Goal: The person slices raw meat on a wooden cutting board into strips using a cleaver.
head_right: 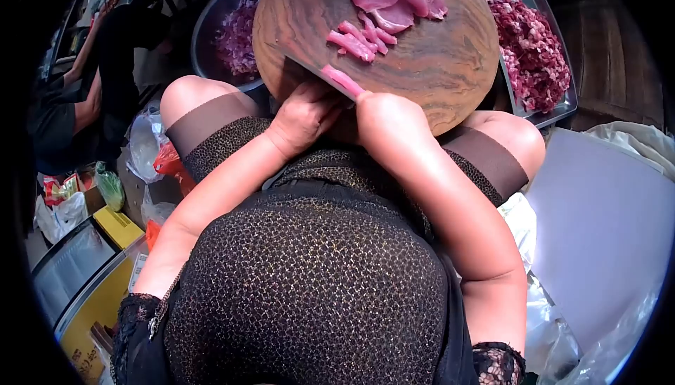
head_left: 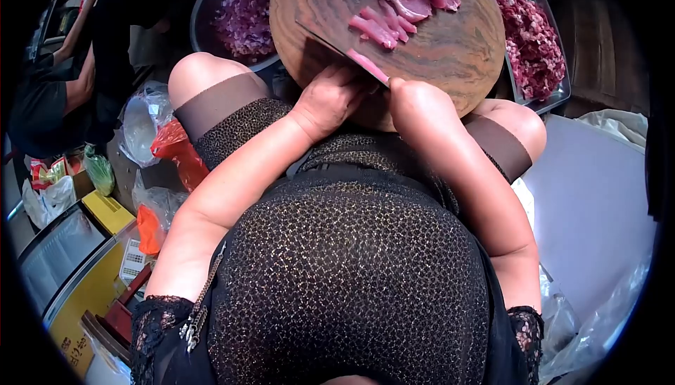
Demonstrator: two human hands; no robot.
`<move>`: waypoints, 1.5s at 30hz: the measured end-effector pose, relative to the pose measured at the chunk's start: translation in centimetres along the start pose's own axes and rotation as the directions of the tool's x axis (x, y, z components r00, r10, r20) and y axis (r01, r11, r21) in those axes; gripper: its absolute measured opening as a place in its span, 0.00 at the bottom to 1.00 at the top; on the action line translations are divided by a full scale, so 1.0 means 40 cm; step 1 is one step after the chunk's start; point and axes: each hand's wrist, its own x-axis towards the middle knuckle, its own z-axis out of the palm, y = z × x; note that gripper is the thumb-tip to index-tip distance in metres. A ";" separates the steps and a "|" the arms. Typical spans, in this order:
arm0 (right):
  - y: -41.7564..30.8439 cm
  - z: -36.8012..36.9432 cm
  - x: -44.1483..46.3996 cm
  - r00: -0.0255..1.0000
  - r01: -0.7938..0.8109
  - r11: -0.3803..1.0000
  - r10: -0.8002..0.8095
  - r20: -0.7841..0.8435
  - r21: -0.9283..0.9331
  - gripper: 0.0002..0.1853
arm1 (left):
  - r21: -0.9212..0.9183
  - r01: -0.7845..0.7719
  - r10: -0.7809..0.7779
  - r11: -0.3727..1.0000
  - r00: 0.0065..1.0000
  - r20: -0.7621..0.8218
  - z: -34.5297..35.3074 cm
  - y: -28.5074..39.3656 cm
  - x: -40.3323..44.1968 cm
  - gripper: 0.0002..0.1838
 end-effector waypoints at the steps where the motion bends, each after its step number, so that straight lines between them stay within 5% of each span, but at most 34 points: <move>1: -0.001 0.003 0.022 0.997 0.008 1.000 -0.007 -0.078 0.019 0.11 | -0.009 0.007 -0.007 1.000 1.000 0.006 -0.002 -0.003 0.000 0.11; 4: 0.009 -0.002 0.040 0.972 0.028 0.999 -0.017 -0.233 0.042 0.12 | -0.028 0.073 -0.071 0.997 0.994 0.081 -0.020 0.006 -0.002 0.15; 6: 0.006 -0.041 -0.017 0.986 0.022 1.000 -0.019 -0.168 0.015 0.09 | 0.014 0.048 -0.048 0.999 0.999 0.015 -0.027 0.005 -0.021 0.14; 10: -0.010 -0.073 -0.097 0.997 -0.010 0.998 0.015 0.076 -0.061 0.07 | 0.071 0.073 -0.081 0.995 0.988 0.130 -0.006 -0.012 -0.045 0.15; 16: -0.029 0.016 0.003 0.999 -0.003 1.000 0.003 -0.035 -0.008 0.08 | 0.079 -0.028 0.029 0.997 1.000 -0.012 -0.012 -0.004 -0.031 0.11; 20: -0.031 -0.008 0.023 0.984 0.036 0.993 -0.015 -0.179 0.117 0.11 | -0.042 0.048 -0.045 0.998 0.997 0.061 -0.034 -0.011 -0.034 0.11; 22: -0.025 -0.027 -0.004 0.982 0.016 0.988 0.013 -0.189 0.151 0.13 | -0.063 0.330 -0.334 0.942 0.938 -0.087 -0.055 -0.012 -0.055 0.10; 23: -0.022 -0.037 -0.035 0.985 0.040 0.990 -0.016 -0.169 0.134 0.13 | -0.076 0.345 -0.352 0.935 0.930 -0.109 -0.080 -0.023 -0.060 0.10; 31: -0.037 -0.031 -0.102 0.997 -0.038 0.998 0.034 0.067 0.053 0.11 | 0.001 -0.004 0.004 1.000 1.000 -0.019 -0.038 -0.017 -0.050 0.12; 40: -0.062 -0.003 0.083 0.997 0.033 0.999 -0.032 -0.072 0.019 0.09 | 0.112 -0.097 0.086 0.989 0.991 0.103 -0.025 -0.053 -0.011 0.09; 45: 0.102 -0.068 -0.016 0.987 -0.117 0.983 0.131 -0.097 0.141 0.13 | 0.301 0.206 -0.233 0.931 0.971 0.056 -0.039 -0.161 0.070 0.24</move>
